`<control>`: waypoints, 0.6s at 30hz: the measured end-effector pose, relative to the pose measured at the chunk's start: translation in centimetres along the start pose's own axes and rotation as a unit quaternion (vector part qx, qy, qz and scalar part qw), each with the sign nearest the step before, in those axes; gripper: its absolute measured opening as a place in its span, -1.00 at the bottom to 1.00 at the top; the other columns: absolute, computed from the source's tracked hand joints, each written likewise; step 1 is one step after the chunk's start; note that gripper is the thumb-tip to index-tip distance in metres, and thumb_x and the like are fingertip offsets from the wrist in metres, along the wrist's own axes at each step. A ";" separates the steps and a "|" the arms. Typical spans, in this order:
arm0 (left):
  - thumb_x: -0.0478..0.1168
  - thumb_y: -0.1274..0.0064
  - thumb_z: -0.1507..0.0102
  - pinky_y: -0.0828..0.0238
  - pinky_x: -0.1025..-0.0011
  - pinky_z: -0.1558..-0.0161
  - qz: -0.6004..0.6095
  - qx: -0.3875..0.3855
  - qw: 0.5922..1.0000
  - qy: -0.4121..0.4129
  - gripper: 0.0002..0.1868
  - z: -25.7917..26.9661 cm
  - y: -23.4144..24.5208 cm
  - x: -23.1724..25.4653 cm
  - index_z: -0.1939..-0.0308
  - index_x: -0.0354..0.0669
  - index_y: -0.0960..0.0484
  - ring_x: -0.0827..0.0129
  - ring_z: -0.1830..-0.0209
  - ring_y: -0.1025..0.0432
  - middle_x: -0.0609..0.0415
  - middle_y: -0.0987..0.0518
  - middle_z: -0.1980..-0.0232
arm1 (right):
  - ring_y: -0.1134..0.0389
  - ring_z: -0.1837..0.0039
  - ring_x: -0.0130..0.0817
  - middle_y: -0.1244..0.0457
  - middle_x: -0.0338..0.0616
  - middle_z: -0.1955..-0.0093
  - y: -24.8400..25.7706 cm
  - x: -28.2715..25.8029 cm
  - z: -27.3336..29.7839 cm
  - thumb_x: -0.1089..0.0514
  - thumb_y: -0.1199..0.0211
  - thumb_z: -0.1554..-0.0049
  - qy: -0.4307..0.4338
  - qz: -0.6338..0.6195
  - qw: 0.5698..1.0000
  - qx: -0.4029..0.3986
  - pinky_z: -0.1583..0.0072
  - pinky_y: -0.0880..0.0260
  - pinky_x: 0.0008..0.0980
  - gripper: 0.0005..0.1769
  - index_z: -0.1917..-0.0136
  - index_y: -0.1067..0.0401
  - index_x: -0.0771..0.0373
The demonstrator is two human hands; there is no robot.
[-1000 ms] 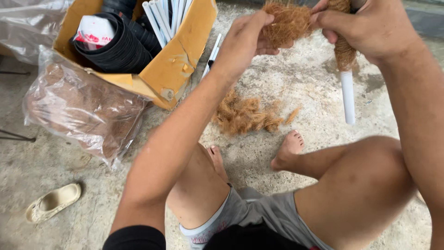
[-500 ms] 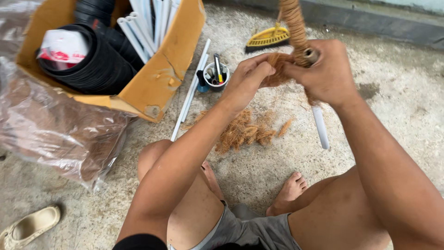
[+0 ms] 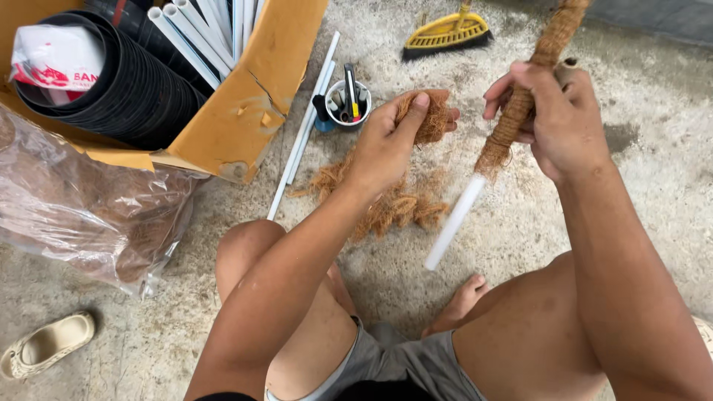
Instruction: The person sits on the floor and wraps loose coir fibers around a long white PVC pipe to create a rope. They repeatedly gather fibers from a pile, align them with the existing wrap, and twist them tightly around the pipe by hand.
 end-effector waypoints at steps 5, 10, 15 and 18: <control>-0.12 0.25 -0.46 -0.55 0.33 -0.15 -0.127 0.027 0.992 0.000 -0.60 0.0 -0.3 -0.9 -0.25 -0.22 -0.54 0.33 -0.04 -0.64 -0.02 -0.70 -0.06 | -0.10 0.48 -0.54 -0.16 -0.27 0.48 0.1 -0.7 0.0 -0.09 -0.08 -0.43 0.093 0.157 0.982 0.044 0.40 -0.05 -0.45 -0.47 0.26 -0.48 0.24; -0.09 0.23 -0.46 -0.59 0.37 -0.08 -0.152 -0.008 0.987 0.056 -0.63 0.6 -1.7 -2.0 -0.28 -0.03 -0.54 0.33 0.09 -0.67 0.02 -0.73 0.10 | -0.08 0.47 -0.56 -0.03 -0.34 0.54 -1.6 -2.5 0.8 -0.17 -0.11 -0.46 0.223 0.146 0.964 0.026 0.31 -0.18 -0.45 -0.33 0.41 -0.20 0.18; 0.00 0.19 -0.48 -0.61 0.25 0.11 -0.043 -0.080 0.991 0.097 -0.53 1.5 -3.5 -3.3 -0.36 -0.13 -0.53 0.32 0.21 -0.54 0.04 -0.64 0.13 | -0.07 0.47 -0.56 -0.08 -0.33 0.52 -0.5 -2.1 -0.4 -0.13 -0.12 -0.51 0.228 0.229 0.944 0.076 0.39 0.08 -0.46 -0.31 0.40 -0.20 0.19; 0.05 0.13 -0.44 -0.60 0.34 0.20 0.019 -0.080 0.988 0.132 -0.49 2.0 -3.6 -4.0 -0.32 -0.20 -0.56 0.40 0.26 -0.50 0.08 -0.63 0.19 | -0.11 0.42 -0.56 -0.14 -0.32 0.47 0.4 -1.7 -1.0 -0.07 -0.12 -0.53 0.227 0.235 0.941 0.090 0.33 0.02 -0.46 -0.36 0.37 -0.21 0.21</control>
Point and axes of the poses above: each hand's wrist, its own z-axis away from the middle knuckle, its own y-axis out of the back of the hand, x = y × z, the point moved 9 cm from there along -z, towards the middle knuckle
